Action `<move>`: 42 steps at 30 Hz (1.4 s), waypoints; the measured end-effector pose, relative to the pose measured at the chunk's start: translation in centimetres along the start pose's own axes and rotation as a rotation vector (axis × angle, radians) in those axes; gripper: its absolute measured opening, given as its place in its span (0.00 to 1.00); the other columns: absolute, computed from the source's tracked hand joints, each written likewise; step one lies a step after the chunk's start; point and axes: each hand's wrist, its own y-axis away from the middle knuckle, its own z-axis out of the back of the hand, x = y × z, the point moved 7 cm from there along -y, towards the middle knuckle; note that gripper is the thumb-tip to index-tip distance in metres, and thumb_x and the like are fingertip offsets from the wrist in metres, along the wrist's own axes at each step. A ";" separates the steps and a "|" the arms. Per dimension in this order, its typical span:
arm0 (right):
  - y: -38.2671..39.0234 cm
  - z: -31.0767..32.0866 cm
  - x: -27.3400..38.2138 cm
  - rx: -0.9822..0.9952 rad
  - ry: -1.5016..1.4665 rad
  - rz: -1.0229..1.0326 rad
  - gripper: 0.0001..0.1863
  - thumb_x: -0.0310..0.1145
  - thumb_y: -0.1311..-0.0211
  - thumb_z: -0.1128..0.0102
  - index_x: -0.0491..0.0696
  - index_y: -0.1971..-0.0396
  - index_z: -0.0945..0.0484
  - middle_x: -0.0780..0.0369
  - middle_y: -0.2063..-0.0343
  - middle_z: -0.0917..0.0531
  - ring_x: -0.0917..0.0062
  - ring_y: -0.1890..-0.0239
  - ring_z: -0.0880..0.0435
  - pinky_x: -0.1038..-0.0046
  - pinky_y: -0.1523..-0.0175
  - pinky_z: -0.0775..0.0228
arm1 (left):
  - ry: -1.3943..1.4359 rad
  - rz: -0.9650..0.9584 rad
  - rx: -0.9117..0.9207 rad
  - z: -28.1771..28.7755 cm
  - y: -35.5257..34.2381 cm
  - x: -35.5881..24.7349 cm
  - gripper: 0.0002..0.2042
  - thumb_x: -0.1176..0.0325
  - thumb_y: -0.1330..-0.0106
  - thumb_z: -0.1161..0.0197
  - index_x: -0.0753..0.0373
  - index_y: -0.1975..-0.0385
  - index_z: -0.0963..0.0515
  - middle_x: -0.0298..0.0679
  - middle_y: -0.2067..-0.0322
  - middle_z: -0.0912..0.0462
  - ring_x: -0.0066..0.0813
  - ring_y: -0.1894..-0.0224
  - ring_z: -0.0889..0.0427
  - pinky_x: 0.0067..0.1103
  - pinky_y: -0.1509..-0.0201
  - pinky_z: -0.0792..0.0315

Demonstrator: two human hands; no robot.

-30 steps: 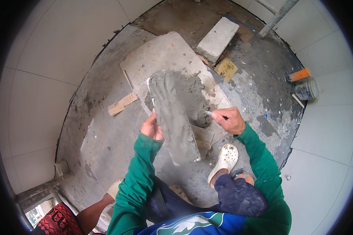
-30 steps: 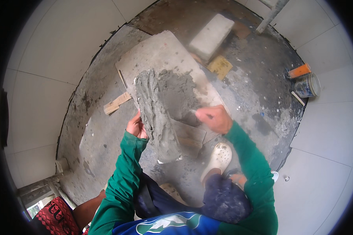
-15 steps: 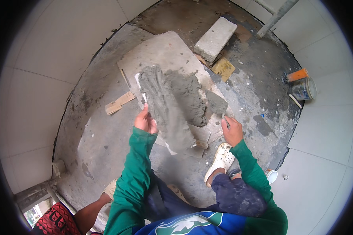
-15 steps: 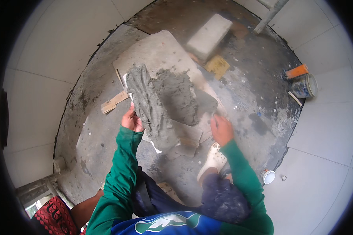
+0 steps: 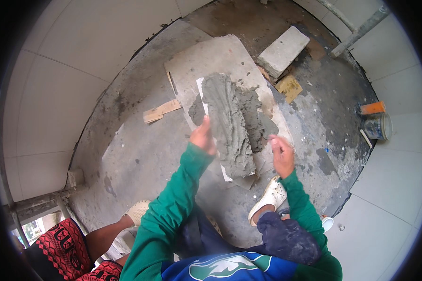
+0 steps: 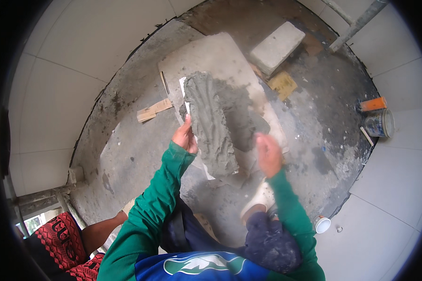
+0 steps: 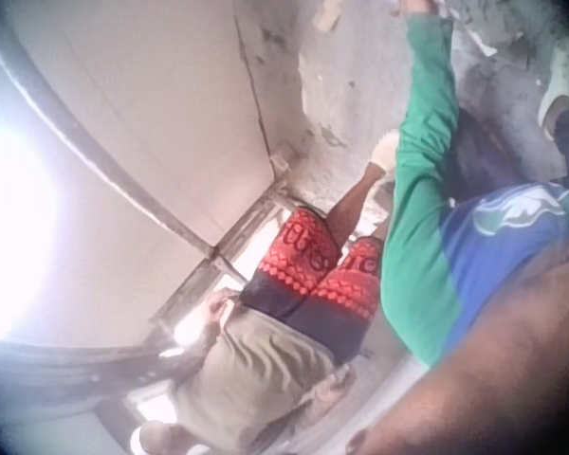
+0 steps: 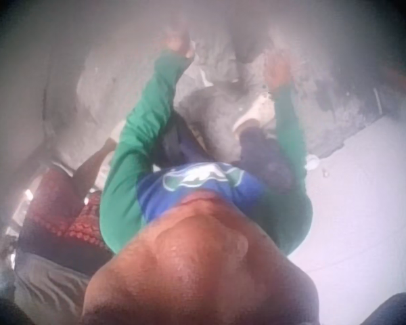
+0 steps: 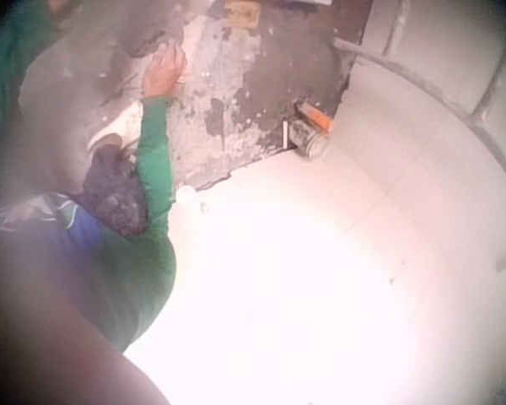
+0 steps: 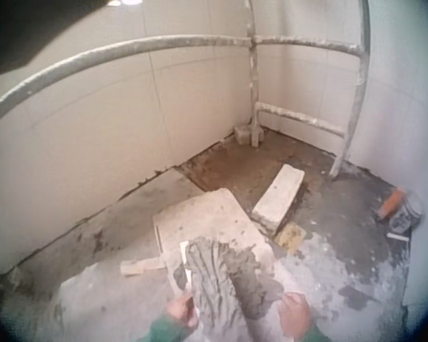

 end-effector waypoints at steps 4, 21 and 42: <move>3.5 -6.0 5.3 0.407 -1.380 -0.525 0.25 0.40 0.27 0.59 0.36 0.39 0.39 0.54 0.40 0.32 0.68 0.40 0.30 0.66 0.36 0.38 | 0.070 -0.040 0.028 -1.4 0.3 -0.3 0.22 0.45 0.32 0.47 0.59 0.54 0.27 0.27 0.81 0.32 0.17 0.81 0.33 0.18 0.82 0.40; 1.5 -9.0 9.2 0.578 -1.565 -0.677 0.26 0.46 0.30 0.54 0.42 0.41 0.34 0.56 0.45 0.26 0.67 0.46 0.24 0.62 0.41 0.32 | 0.097 -0.218 -0.039 -2.0 2.8 -5.2 0.20 0.54 0.28 0.51 0.67 0.52 0.27 0.37 0.63 0.21 0.25 0.65 0.23 0.22 0.61 0.29; 1.7 -9.2 16.0 0.926 -2.049 -0.722 0.42 0.65 0.35 0.67 0.47 0.32 0.50 0.41 0.39 0.39 0.46 0.47 0.27 0.45 0.53 0.29 | -0.470 -0.717 -0.266 -2.7 7.3 -8.7 0.19 0.59 0.27 0.51 0.69 0.71 0.22 0.27 0.82 0.28 0.13 0.80 0.34 0.16 0.77 0.40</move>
